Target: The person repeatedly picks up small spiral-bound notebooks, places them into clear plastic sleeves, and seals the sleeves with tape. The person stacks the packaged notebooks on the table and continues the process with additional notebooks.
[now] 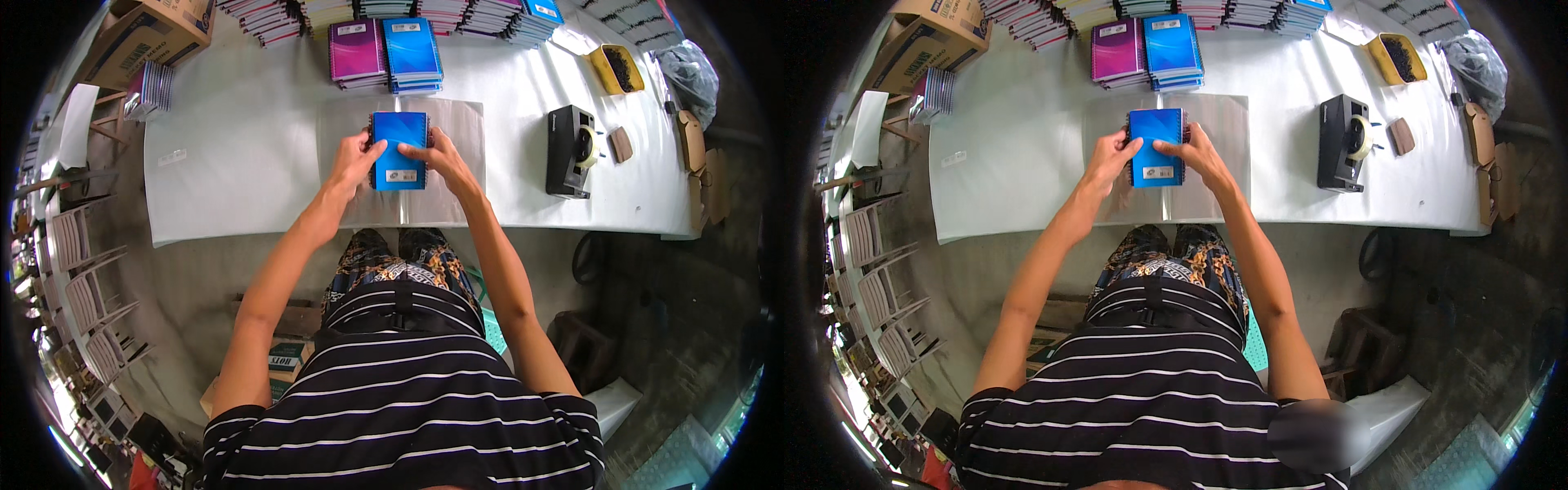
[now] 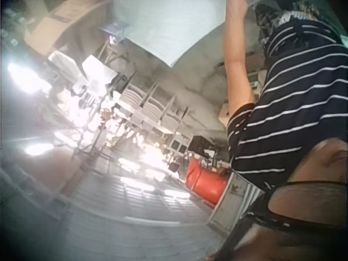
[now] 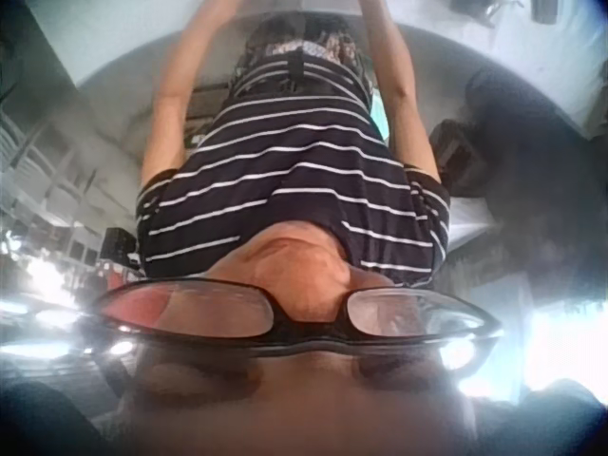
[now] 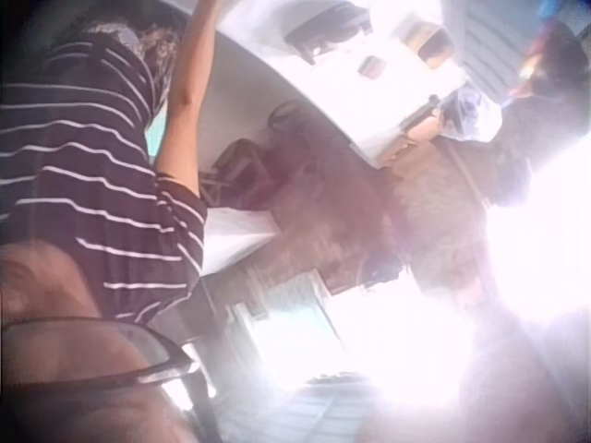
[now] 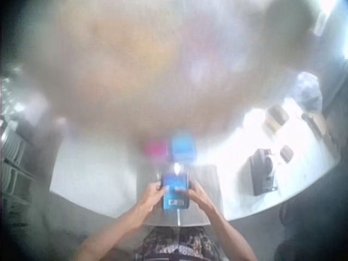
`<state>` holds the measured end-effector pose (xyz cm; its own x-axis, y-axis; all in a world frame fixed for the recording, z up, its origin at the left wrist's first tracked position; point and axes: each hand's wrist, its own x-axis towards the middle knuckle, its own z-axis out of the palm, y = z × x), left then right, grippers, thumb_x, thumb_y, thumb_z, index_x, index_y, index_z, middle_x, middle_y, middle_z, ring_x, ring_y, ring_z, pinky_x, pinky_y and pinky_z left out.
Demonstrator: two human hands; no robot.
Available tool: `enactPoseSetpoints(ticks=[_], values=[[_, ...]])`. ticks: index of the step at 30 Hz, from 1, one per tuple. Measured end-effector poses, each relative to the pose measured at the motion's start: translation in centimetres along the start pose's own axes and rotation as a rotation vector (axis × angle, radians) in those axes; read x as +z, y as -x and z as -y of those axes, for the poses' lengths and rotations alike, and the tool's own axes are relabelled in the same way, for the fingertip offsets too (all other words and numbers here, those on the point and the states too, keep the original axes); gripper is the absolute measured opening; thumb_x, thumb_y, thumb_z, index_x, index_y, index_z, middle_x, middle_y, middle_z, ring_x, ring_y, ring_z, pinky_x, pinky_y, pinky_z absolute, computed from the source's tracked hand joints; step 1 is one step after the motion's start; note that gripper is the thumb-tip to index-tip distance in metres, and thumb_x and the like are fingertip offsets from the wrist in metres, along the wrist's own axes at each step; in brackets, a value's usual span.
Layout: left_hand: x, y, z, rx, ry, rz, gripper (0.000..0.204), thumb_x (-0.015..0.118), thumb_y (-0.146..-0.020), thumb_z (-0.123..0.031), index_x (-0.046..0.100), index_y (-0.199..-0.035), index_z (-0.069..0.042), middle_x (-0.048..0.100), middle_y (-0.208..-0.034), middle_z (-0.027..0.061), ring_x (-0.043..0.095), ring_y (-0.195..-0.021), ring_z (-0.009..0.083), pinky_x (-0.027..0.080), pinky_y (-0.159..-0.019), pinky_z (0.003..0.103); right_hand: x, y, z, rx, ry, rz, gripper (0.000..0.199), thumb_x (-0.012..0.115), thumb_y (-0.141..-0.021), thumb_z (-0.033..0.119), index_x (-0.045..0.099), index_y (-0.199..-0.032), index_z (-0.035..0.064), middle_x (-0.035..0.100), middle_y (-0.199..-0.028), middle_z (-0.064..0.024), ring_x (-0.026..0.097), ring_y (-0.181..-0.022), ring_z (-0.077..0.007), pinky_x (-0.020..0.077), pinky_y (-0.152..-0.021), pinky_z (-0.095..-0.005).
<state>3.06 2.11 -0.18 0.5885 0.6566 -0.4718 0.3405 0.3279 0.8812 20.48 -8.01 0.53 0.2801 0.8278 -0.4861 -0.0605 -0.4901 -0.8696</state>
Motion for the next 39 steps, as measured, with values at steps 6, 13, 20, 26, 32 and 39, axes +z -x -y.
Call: enactPoseSetpoints(ticks=[6,13,20,26,32,39], values=[[1.1,-0.9,1.9,-0.04,-0.089,-0.131,0.026,0.065,-0.092,-0.016,0.061,-0.106,0.005,0.066,-0.091,0.0057,0.058,-0.079,0.0083,0.048,-0.068,0.025,0.6,-0.6,-2.3,-0.242,0.665,-0.27,0.061,0.066,-0.085,0.049,0.061,-0.108,-0.0076,0.055,-0.107,-0.0332,0.059,-0.099,-0.0435,0.05,-0.085,-0.0464],[1.5,-0.1,1.9,-0.031,0.009,-0.085,0.024,0.064,-0.093,-0.016,0.062,-0.105,0.005,0.066,-0.089,0.0053,0.057,-0.074,0.0081,0.048,-0.063,0.026,0.4,0.2,-3.0,-0.134,0.398,-0.156,0.055,0.062,-0.09,0.043,0.059,-0.107,-0.0091,0.054,-0.102,-0.0294,0.058,-0.091,-0.0397,0.0499,-0.078,-0.0453],[2.1,1.4,1.6,-0.098,-0.051,-0.087,0.025,0.062,-0.094,-0.016,0.062,-0.108,0.003,0.065,-0.085,0.0029,0.054,-0.068,0.0073,0.043,-0.054,0.027,0.1,1.1,-5.1,-0.199,0.302,-0.17,0.055,0.063,-0.091,0.043,0.059,-0.111,-0.0083,0.053,-0.104,-0.0235,0.058,-0.089,-0.0322,0.0499,-0.076,-0.0409],[1.8,0.6,3.3,-0.021,-0.131,-0.13,0.023,0.062,-0.094,-0.019,0.063,-0.102,0.003,0.062,-0.077,-0.0001,0.048,-0.064,0.0058,0.039,-0.054,0.026,0.5,1.4,-5.5,-0.248,0.344,-0.177,0.052,0.058,-0.095,0.039,0.055,-0.119,-0.0072,0.051,-0.107,-0.0243,0.057,-0.092,-0.0325,0.0489,-0.079,-0.0406],[2.2,0.3,2.3,0.009,-0.206,-0.19,0.024,0.063,-0.093,-0.021,0.063,-0.095,0.003,0.06,-0.072,0.0018,0.048,-0.064,0.0078,0.042,-0.058,0.029,2.5,0.8,-7.4,-0.303,0.437,-0.367,0.049,0.052,-0.099,0.033,0.047,-0.13,-0.0037,0.048,-0.116,-0.0258,0.057,-0.097,-0.0345,0.0484,-0.083,-0.0411],[1.6,-0.3,3.5,-0.034,-0.221,-0.214,0.035,0.061,-0.095,-0.028,0.059,-0.112,0.003,0.062,-0.082,0.003,0.053,-0.07,0.0085,0.047,-0.063,0.029,0.1,1.5,-7.8,-0.26,0.439,-0.502,0.047,0.059,-0.095,0.034,0.054,-0.122,-0.0041,0.05,-0.118,-0.0259,0.054,-0.103,-0.0367,0.0463,-0.086,-0.0464]])
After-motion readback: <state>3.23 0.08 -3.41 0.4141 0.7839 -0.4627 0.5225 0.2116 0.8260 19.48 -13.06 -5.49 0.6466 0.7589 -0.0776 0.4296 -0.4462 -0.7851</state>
